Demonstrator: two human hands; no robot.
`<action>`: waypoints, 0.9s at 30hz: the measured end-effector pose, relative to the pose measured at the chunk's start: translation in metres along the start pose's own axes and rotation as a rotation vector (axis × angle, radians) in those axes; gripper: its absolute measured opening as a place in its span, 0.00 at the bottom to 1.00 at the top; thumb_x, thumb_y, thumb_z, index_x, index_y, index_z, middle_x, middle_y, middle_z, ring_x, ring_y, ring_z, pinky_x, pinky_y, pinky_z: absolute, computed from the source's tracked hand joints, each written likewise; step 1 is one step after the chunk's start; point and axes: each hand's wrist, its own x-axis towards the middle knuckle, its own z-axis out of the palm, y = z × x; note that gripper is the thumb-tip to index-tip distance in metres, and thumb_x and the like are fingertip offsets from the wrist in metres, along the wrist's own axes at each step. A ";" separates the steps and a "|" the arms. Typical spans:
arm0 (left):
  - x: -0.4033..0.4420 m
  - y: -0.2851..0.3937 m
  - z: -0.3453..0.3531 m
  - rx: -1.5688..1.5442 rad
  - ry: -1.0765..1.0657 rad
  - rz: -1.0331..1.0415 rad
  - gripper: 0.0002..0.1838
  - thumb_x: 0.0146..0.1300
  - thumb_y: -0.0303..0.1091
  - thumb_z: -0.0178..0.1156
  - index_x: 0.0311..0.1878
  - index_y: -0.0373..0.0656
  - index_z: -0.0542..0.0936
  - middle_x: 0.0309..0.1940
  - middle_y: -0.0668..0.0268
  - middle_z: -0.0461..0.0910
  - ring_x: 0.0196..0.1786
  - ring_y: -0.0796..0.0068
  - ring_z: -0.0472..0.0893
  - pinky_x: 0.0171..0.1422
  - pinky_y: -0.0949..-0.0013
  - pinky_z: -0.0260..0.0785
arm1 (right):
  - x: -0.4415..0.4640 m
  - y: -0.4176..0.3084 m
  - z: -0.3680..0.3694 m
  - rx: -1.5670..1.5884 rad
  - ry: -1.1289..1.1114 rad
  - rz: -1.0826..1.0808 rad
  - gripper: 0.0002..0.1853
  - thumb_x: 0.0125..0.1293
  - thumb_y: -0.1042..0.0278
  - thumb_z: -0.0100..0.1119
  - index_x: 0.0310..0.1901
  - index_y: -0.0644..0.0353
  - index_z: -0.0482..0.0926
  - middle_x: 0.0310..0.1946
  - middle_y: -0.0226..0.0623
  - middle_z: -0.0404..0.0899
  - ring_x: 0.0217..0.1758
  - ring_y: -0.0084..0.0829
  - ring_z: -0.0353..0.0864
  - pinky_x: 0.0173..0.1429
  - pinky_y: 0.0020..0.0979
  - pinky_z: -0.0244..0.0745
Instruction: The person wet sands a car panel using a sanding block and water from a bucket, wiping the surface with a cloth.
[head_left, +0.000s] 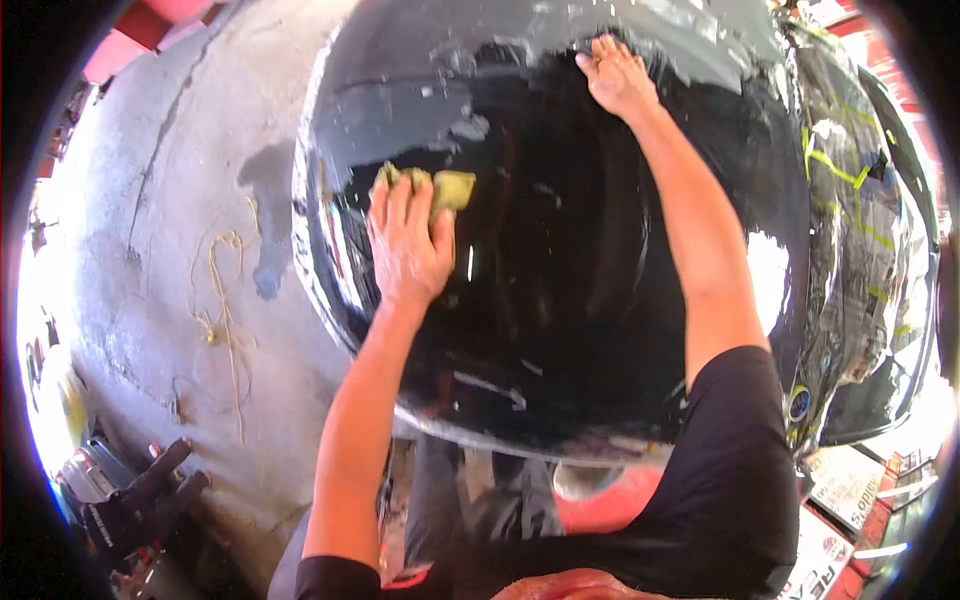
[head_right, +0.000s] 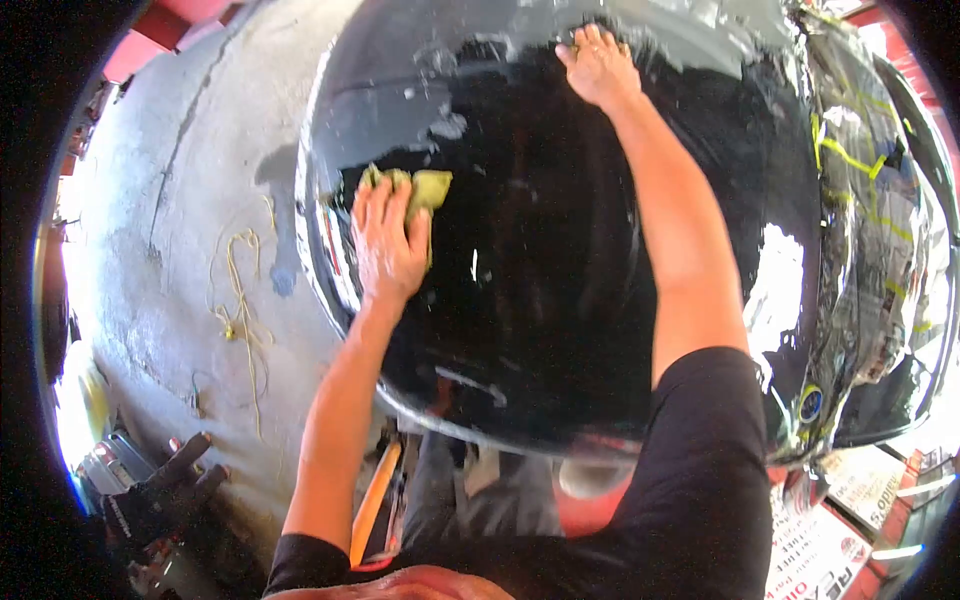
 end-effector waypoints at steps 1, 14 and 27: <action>0.001 -0.002 0.001 0.000 0.013 -0.001 0.25 0.70 0.43 0.64 0.66 0.41 0.82 0.69 0.50 0.75 0.77 0.40 0.67 0.81 0.40 0.58 | 0.007 -0.011 0.001 -0.043 0.025 0.076 0.27 0.82 0.46 0.48 0.63 0.64 0.77 0.65 0.49 0.75 0.73 0.54 0.72 0.77 0.56 0.67; -0.003 0.001 -0.007 0.011 -0.012 0.033 0.24 0.74 0.44 0.61 0.67 0.41 0.81 0.70 0.51 0.75 0.77 0.41 0.66 0.82 0.41 0.57 | -0.232 -0.139 -0.122 0.604 -0.197 0.179 0.29 0.84 0.48 0.50 0.68 0.67 0.78 0.74 0.49 0.74 0.81 0.49 0.68 0.83 0.47 0.62; -0.036 0.161 0.002 -0.495 -0.246 0.216 0.26 0.73 0.45 0.63 0.66 0.37 0.79 0.68 0.51 0.77 0.74 0.46 0.73 0.80 0.47 0.61 | -0.267 -0.137 -0.184 2.298 0.349 0.871 0.11 0.73 0.74 0.62 0.53 0.67 0.80 0.50 0.46 0.86 0.53 0.43 0.88 0.60 0.51 0.87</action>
